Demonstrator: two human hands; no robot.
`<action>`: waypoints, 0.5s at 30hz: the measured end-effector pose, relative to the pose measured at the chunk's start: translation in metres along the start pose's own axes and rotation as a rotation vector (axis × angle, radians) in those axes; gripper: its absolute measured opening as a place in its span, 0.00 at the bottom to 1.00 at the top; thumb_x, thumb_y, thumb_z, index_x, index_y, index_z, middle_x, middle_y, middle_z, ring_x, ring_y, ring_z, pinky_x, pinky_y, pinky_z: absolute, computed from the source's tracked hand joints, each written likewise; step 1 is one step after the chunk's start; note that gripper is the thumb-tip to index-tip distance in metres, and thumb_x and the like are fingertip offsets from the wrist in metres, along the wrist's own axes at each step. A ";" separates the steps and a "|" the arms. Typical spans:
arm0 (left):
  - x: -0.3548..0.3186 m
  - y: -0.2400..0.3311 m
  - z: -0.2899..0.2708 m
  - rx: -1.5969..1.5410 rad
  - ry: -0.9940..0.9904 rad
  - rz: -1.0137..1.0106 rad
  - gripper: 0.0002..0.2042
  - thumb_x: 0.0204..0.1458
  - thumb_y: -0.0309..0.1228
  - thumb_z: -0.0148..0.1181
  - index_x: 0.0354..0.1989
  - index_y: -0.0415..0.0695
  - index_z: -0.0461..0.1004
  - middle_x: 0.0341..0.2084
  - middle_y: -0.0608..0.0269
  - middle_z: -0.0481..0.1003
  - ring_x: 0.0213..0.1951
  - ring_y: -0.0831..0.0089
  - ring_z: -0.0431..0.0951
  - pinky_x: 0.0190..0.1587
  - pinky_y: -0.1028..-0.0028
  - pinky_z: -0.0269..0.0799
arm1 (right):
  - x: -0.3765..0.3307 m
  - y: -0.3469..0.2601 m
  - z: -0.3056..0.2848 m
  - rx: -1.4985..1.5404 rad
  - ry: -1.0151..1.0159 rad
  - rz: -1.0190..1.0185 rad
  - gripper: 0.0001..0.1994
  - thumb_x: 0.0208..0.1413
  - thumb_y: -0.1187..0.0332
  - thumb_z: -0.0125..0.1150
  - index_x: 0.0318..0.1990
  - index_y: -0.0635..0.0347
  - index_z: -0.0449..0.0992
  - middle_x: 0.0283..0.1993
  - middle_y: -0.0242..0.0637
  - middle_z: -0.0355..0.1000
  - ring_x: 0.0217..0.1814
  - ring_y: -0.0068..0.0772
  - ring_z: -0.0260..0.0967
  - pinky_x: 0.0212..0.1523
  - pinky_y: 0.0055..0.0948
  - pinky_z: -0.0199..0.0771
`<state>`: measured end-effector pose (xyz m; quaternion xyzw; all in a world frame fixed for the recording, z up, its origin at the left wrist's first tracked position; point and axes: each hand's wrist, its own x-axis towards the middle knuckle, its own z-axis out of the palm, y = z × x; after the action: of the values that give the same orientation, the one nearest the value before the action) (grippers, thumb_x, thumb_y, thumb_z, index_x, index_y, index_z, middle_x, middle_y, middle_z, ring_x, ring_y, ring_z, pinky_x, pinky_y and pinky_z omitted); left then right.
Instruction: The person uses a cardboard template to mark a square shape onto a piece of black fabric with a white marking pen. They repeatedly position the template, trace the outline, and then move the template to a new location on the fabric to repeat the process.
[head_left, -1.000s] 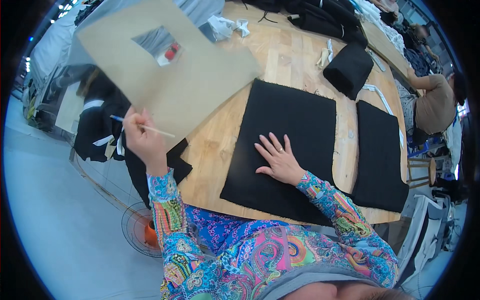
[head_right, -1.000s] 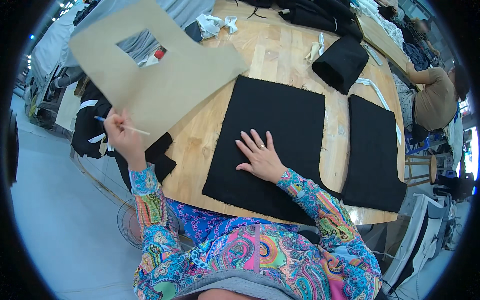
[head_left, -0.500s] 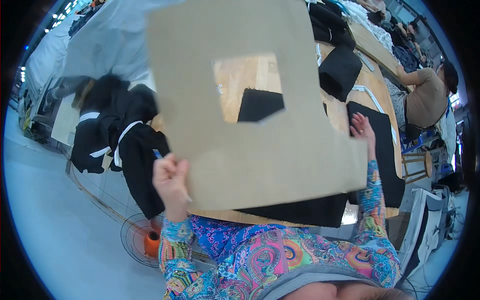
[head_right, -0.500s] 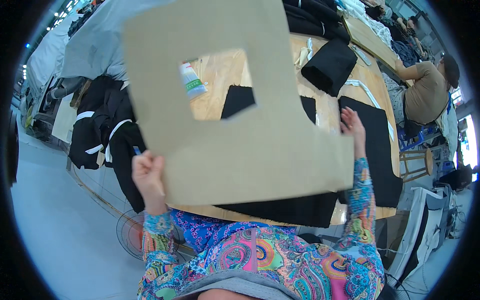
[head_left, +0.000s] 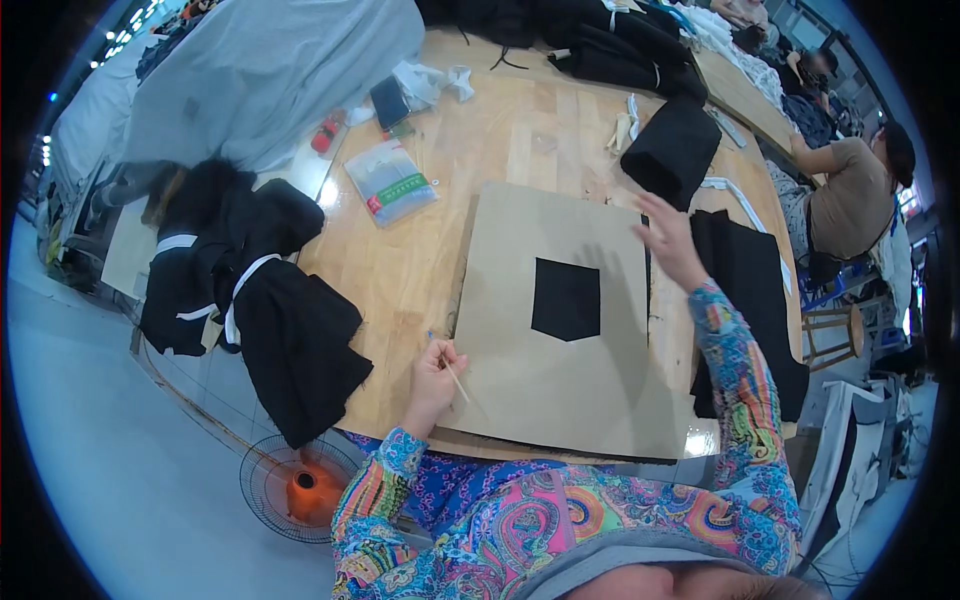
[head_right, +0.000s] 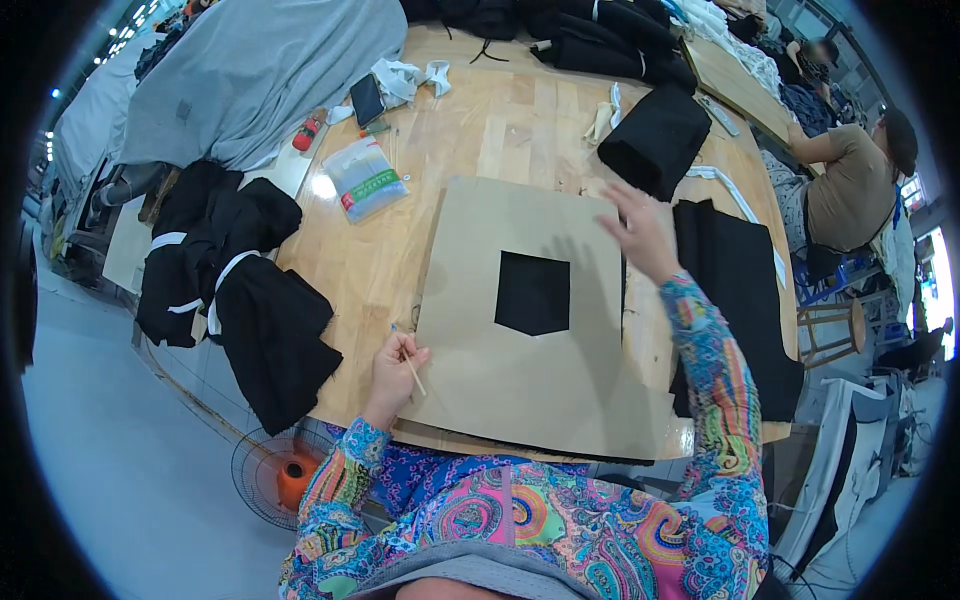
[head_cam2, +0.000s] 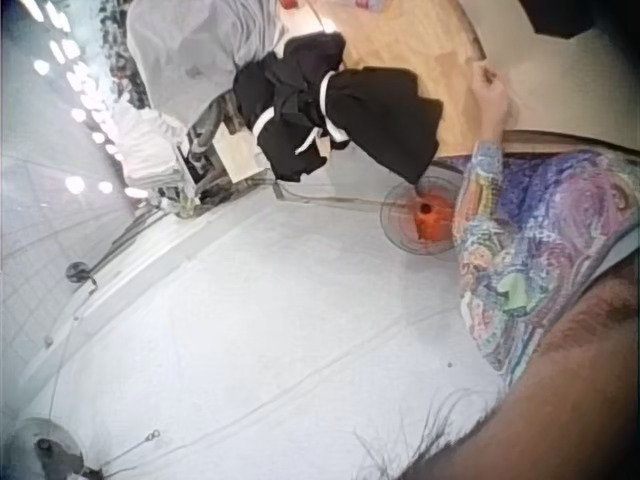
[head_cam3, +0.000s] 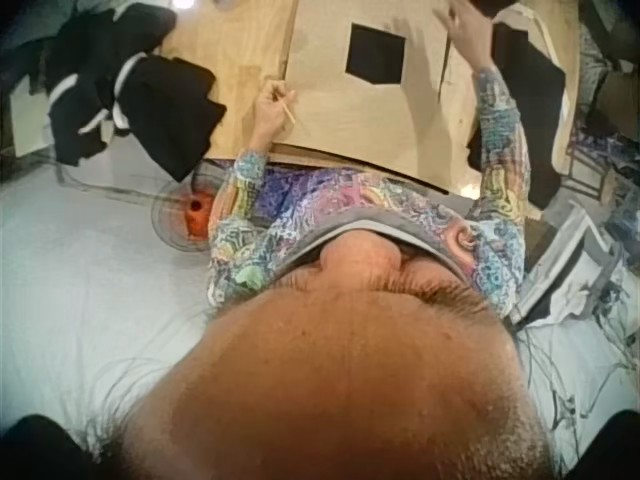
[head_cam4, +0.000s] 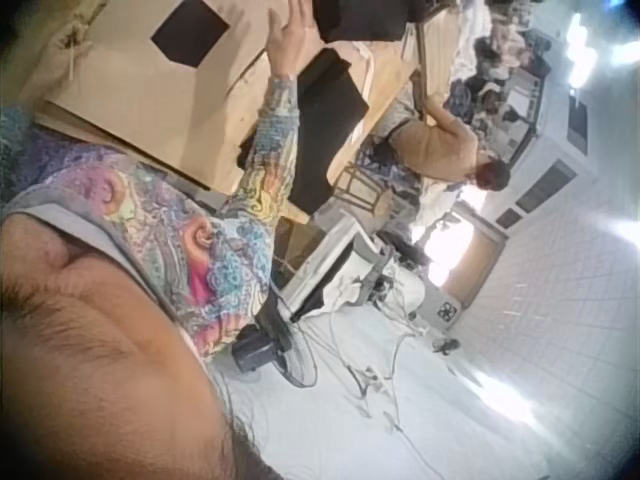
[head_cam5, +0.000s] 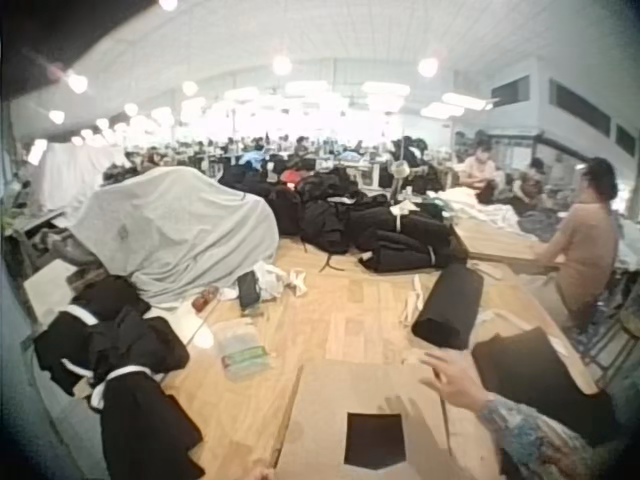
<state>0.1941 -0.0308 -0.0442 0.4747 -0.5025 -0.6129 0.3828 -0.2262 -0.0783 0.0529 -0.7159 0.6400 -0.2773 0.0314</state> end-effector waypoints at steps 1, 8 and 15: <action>-0.003 0.005 -0.003 0.044 0.011 -0.028 0.11 0.50 0.18 0.60 0.27 0.46 0.63 0.24 0.75 0.63 0.29 0.87 0.61 0.33 0.84 0.60 | 0.010 -0.012 0.025 0.123 -0.027 -0.063 0.21 0.54 0.64 0.62 0.54 0.61 0.70 0.61 0.48 0.63 0.65 0.48 0.58 0.64 0.38 0.57; -0.003 0.010 0.000 0.302 -0.002 0.007 0.08 0.48 0.23 0.62 0.29 0.42 0.67 0.18 0.69 0.64 0.22 0.80 0.64 0.24 0.75 0.61 | 0.058 -0.067 0.136 0.058 -0.254 -0.205 0.29 0.55 0.54 0.60 0.60 0.58 0.64 0.67 0.48 0.55 0.71 0.52 0.47 0.66 0.49 0.50; -0.002 0.026 0.002 0.426 -0.017 0.163 0.09 0.49 0.25 0.64 0.29 0.43 0.66 0.16 0.71 0.62 0.19 0.84 0.60 0.21 0.78 0.57 | 0.068 -0.085 0.162 -0.079 -0.436 -0.096 0.34 0.55 0.45 0.54 0.63 0.58 0.60 0.71 0.42 0.50 0.74 0.48 0.42 0.67 0.60 0.39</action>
<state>0.1924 -0.0336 -0.0187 0.4976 -0.6604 -0.4640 0.3177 -0.0774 -0.1764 -0.0257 -0.7892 0.5936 -0.0919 0.1278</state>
